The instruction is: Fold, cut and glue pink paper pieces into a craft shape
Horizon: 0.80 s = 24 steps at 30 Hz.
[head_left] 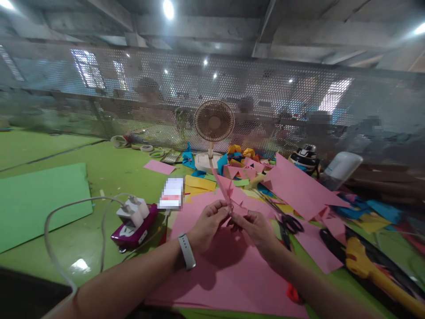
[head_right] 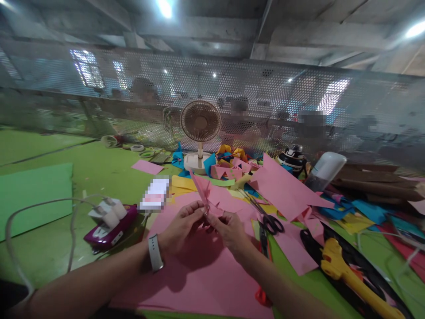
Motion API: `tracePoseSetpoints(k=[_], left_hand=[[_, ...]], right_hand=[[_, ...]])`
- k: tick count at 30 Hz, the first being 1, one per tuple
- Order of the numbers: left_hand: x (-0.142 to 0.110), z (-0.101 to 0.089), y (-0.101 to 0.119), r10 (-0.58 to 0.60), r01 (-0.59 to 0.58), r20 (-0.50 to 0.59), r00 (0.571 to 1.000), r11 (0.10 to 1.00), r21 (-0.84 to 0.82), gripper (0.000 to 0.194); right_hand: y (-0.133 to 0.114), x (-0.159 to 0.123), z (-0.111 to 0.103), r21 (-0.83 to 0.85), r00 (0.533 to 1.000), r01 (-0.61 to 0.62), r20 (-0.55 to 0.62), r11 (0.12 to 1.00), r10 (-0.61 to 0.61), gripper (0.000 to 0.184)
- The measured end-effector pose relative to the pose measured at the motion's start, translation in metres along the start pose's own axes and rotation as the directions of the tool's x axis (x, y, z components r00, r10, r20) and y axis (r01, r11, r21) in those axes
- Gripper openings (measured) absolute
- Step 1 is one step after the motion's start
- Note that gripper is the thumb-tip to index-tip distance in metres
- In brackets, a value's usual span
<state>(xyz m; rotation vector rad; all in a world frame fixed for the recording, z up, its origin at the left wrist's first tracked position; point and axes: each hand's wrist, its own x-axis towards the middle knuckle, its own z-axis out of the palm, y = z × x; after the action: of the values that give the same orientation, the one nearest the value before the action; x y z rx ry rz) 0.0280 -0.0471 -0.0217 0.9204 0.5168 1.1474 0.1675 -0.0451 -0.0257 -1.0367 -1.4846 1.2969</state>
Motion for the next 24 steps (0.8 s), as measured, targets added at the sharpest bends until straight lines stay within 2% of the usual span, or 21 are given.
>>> tracePoseSetpoints(k=[7,12,16,20,24], left_hand=[[0.001,-0.001,-0.003,-0.036,0.035,-0.045,0.998,0.999,-0.035,0.014],[0.001,-0.003,-0.001,-0.048,0.047,-0.060,0.997,0.999,-0.019,0.015],[0.001,-0.005,0.001,-0.052,0.050,-0.105,0.993,0.999,-0.019,0.018],[0.001,-0.005,0.002,-0.058,0.057,-0.059,0.997,0.998,-0.022,0.020],[0.002,-0.007,0.003,-0.027,0.028,-0.066,0.997,1.000,0.008,0.018]], right_hand=[[0.003,0.001,-0.002,0.031,0.999,0.002,0.041,1.000,-0.004,0.042],[0.007,0.003,-0.004,0.068,0.996,-0.052,0.080,0.996,0.046,0.042],[0.008,0.003,-0.003,0.037,0.999,-0.037,0.040,0.999,0.036,0.044],[0.000,-0.002,-0.001,0.041,1.000,0.012,0.029,0.999,-0.013,0.040],[-0.002,-0.004,-0.004,0.021,0.999,0.003,0.047,1.000,-0.004,0.048]])
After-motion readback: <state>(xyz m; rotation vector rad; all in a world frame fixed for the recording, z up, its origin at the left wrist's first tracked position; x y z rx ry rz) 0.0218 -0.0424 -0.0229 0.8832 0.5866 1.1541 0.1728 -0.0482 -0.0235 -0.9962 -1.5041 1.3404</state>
